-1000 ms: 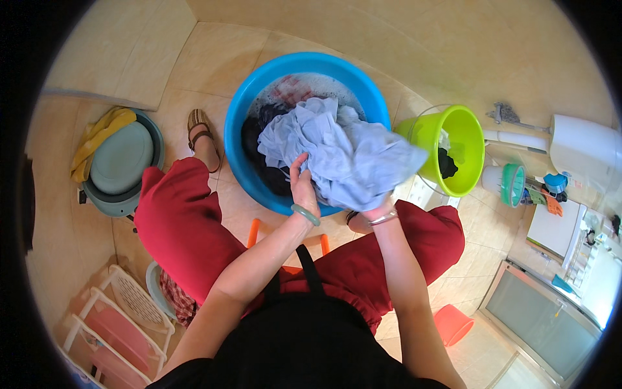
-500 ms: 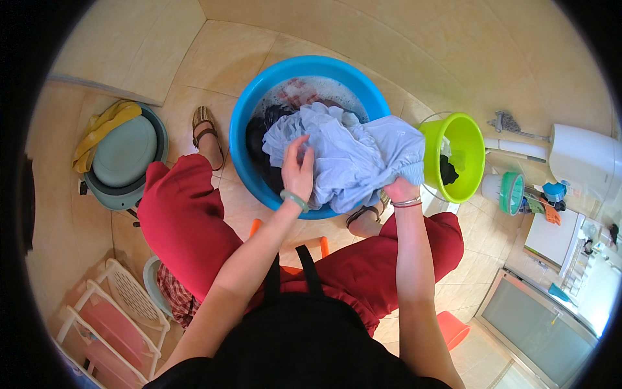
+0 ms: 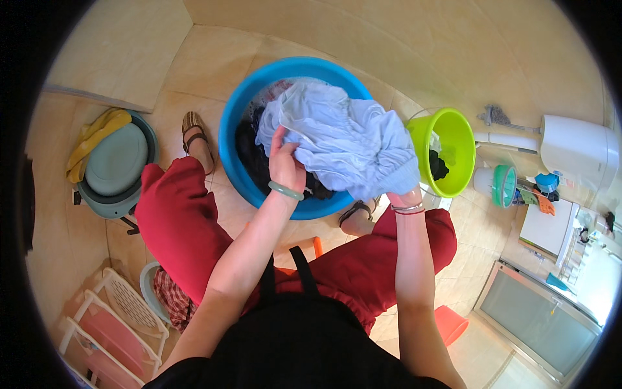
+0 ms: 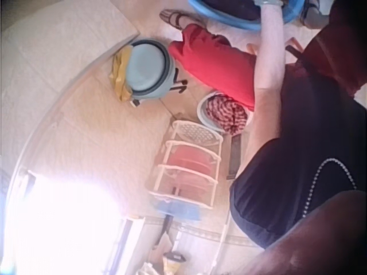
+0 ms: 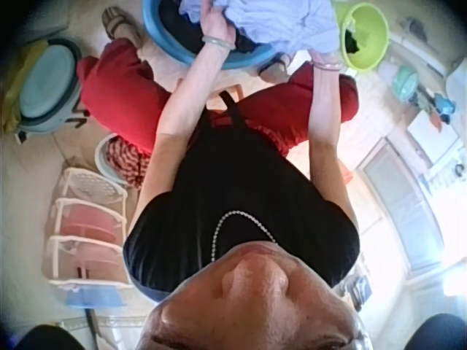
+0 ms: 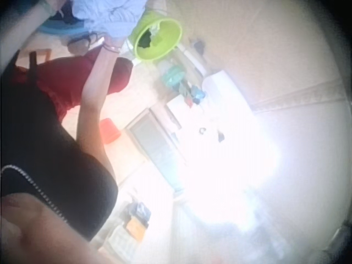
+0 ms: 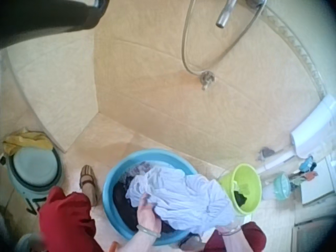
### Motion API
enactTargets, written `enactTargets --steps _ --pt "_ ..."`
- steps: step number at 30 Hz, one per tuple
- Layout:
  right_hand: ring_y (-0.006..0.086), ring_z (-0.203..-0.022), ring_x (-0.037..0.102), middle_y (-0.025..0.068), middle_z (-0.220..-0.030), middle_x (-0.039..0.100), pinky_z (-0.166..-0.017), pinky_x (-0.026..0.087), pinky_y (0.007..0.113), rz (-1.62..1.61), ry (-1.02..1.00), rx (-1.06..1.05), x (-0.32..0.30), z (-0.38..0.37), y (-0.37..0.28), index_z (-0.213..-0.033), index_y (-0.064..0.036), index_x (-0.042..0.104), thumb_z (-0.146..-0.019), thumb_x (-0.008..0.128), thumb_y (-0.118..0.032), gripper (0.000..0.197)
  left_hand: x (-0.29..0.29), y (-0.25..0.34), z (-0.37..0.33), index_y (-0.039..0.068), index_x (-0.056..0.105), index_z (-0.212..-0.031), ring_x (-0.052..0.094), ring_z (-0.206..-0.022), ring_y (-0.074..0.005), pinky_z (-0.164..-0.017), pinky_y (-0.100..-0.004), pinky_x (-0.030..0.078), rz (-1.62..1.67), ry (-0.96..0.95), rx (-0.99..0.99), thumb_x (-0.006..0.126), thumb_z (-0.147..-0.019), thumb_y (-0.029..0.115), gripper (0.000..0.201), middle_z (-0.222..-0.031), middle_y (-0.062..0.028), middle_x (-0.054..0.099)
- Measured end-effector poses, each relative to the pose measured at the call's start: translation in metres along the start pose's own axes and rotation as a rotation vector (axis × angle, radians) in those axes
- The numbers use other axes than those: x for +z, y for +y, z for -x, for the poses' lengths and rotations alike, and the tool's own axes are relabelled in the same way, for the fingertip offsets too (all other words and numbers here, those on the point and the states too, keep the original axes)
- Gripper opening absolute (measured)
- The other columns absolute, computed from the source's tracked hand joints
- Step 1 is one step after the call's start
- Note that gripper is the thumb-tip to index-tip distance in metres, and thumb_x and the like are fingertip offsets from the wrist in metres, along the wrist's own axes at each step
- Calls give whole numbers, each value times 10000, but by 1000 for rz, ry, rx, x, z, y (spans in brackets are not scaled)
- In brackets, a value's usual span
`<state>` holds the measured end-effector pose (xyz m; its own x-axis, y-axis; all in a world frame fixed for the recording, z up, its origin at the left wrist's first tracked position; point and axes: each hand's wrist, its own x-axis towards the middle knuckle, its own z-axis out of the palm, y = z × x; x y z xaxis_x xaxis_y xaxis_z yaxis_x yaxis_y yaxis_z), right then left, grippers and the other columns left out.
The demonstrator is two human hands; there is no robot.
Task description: The person hand-washes a light blue garment in a blue basin filled with soapy water. They repeatedly submerge, agitate, and wring the fabric to clean it, handling the item with both hands throughout the process.
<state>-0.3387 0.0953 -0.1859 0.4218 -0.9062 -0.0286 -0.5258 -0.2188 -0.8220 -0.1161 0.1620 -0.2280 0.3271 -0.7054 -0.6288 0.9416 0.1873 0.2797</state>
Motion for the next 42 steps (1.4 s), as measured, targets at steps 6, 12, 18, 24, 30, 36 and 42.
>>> enactTargets --steps 6,12,18,24,30,36,42 --pt "219 -1104 513 121 -1198 532 -924 420 298 -326 -157 36 57 -4 -72 -1241 -9 460 -831 589 -107 441 -16 -11 9 169 246 -1446 392 -1259 -243 -1065 -374 275 64 -178 -286 563 -888 427 692 -1393 -75 395" --pt "309 -961 561 160 -994 592 -873 424 417 721 -215 -376 123 27 -83 -988 -71 608 -826 533 -196 218 -12 -24 -6 34 461 -1268 591 -962 -202 -841 -328 483 -56 -196 -246 590 -901 227 434 -1088 -78 605" --pt "324 -732 602 182 -796 625 -646 470 423 730 -128 -211 117 -42 -4 -854 -28 625 -811 500 -217 231 -24 -54 12 -56 604 -1015 551 -829 -178 -781 -315 436 -563 213 -156 465 -904 243 348 -963 -74 611" --pt "312 -828 604 162 -956 621 -675 481 414 861 -213 -113 132 9 -40 -1042 -21 576 -822 491 -203 297 -54 -53 -3 -34 568 -799 464 -711 -158 -671 -345 395 -587 104 -59 477 -882 230 292 -742 -91 556" --pt "308 -976 560 176 -1006 588 -851 438 396 1082 -224 -392 144 18 -50 -1061 -16 569 -828 487 -165 289 -50 -37 -9 -27 584 -885 557 -812 -169 -736 -338 439 -428 -17 -91 452 -892 225 285 -901 -100 605" --pt "317 -809 585 181 -861 606 -700 456 429 915 -147 -279 129 -37 24 -871 -27 592 -828 484 -154 172 -24 -42 17 -41 592 -946 552 -846 -195 -787 -363 444 -713 242 -288 468 -867 286 358 -960 -98 599" --pt "393 -969 561 255 -1002 596 -855 431 457 887 -243 -206 149 13 -64 -965 10 603 -830 487 -239 305 -86 -44 -29 11 565 -1071 598 -885 -182 -822 -355 483 -447 -311 -172 380 -969 263 329 -996 -95 618"
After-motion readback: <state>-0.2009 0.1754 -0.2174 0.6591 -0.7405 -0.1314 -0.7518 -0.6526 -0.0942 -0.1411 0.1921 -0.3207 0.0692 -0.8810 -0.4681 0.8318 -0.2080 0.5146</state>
